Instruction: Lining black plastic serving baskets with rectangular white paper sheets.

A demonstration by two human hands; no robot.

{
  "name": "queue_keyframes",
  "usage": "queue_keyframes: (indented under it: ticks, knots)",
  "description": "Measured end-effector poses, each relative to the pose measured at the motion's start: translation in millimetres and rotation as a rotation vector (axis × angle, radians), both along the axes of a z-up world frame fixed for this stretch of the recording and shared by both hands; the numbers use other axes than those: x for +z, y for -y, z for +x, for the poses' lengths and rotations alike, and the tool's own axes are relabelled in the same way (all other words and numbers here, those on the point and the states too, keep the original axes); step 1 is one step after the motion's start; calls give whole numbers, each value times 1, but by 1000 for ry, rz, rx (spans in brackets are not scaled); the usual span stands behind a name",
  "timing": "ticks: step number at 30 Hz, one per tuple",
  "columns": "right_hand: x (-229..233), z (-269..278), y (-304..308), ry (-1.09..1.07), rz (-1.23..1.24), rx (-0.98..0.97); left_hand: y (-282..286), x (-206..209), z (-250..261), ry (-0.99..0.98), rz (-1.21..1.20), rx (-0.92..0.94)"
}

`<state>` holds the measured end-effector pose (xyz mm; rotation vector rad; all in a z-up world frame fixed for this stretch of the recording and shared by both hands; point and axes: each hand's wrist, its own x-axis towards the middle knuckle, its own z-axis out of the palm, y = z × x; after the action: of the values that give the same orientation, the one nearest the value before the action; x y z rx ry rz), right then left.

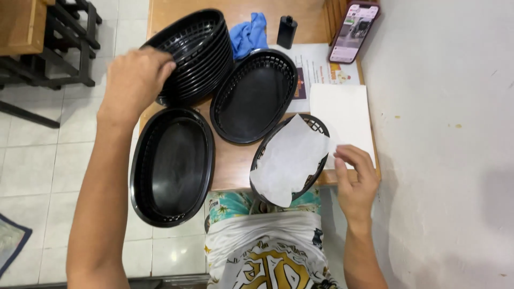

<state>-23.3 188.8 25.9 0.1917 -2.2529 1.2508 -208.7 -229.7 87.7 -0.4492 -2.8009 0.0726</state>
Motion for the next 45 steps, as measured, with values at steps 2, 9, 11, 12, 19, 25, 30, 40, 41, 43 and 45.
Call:
queue_keyframes:
  ticks: [2, 9, 11, 12, 19, 25, 30, 40, 41, 43, 45]
  knots:
    - [-4, 6, -10, 39, -41, -58, -3, 2, -3, 36, -10, 19]
    - [-32, 20, -38, 163, -188, -166, 26, -11, -23, 0, 118, 61]
    - [-35, 18, -45, 165, -168, -201, 30, -7, -17, -93, 187, -14]
    - [-37, 16, -49, 165, -147, -224, 32, -4, -15, -189, 259, -78]
    - [-68, -7, -83, 399, 311, 0, -114, 25, 145, -402, 272, -27]
    - [-77, -12, -83, 320, 596, 109, -252, -39, 203, -105, 335, -380]
    - [-76, -3, -77, 396, 590, -55, -275, -88, 189, -169, 152, -299]
    - [-76, 26, -83, 336, 650, -15, -267, -87, 182, 55, 266, -293]
    - [-78, 29, -83, 316, 637, -31, -268, -89, 181, 81, 244, -302]
    - [-86, 32, -85, 295, 624, -46, -269, -93, 179, 107, 223, -310]
    - [-96, 33, -90, 211, 608, -97, -272, -98, 176, 214, 234, -344]
